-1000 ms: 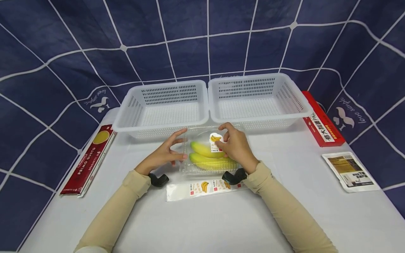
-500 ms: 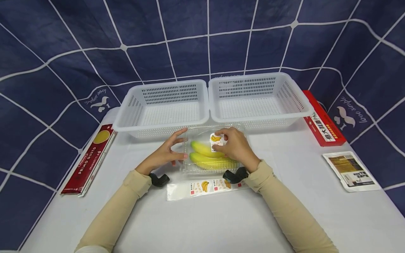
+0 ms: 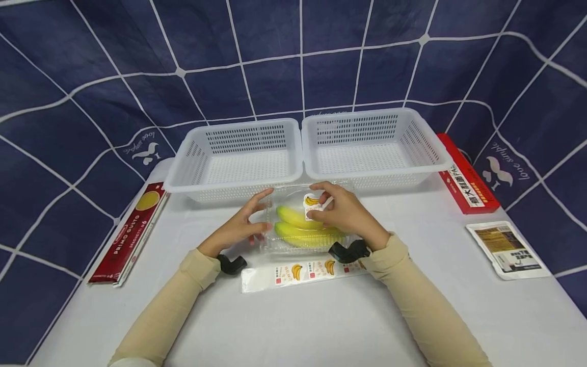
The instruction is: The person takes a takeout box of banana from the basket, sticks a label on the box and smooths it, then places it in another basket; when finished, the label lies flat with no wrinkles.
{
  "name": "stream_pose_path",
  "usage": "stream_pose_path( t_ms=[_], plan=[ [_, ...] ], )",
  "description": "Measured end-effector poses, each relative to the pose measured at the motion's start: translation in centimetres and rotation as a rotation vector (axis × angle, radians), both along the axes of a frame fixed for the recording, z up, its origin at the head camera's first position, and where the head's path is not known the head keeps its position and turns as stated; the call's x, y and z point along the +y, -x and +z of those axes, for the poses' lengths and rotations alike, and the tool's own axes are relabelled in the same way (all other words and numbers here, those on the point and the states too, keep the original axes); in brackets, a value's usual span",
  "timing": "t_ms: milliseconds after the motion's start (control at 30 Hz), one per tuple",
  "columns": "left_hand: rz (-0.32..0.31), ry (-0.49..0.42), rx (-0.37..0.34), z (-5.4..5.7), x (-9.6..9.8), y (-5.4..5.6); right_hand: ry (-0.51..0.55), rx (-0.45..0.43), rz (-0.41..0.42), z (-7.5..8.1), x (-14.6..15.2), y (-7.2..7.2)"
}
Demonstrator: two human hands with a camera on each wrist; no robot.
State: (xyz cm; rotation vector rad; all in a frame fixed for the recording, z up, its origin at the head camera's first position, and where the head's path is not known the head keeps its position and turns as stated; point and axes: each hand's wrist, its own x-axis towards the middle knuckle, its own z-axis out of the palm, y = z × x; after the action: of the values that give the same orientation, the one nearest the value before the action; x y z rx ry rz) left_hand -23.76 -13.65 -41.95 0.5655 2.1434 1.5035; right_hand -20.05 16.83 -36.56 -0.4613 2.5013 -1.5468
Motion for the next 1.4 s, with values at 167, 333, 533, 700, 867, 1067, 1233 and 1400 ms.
stream_pose_path(
  t_ms=[167,333,533,700,867,1067,1233,1400],
  plan=[
    [-0.016,0.001,0.009,0.0,0.2,-0.3,0.09,-0.007,0.167,1.6,2.8,-0.1],
    [-0.031,0.005,0.035,0.0,0.3,-0.5,0.181,0.02,0.17,2.9,7.2,-0.2],
    [-0.043,0.017,0.049,-0.2,0.5,-0.7,0.311,0.063,0.044,2.5,12.8,0.1],
    [-0.031,0.018,0.05,-0.4,0.5,-0.7,0.557,0.094,0.025,1.9,16.5,0.4],
    [-0.018,0.025,0.061,-0.3,0.6,-0.7,0.802,0.093,-0.011,1.3,19.2,0.5],
    [-0.023,0.011,0.044,-0.1,0.6,-0.7,1.013,0.109,-0.197,0.1,21.8,0.1],
    [-0.03,-0.027,0.018,0.0,0.6,-0.7,1.037,0.113,-0.483,-1.0,23.1,-0.1],
    [-0.027,-0.046,-0.009,0.1,0.6,-0.7,0.983,0.021,-0.653,-2.0,23.8,0.4]
  ],
)
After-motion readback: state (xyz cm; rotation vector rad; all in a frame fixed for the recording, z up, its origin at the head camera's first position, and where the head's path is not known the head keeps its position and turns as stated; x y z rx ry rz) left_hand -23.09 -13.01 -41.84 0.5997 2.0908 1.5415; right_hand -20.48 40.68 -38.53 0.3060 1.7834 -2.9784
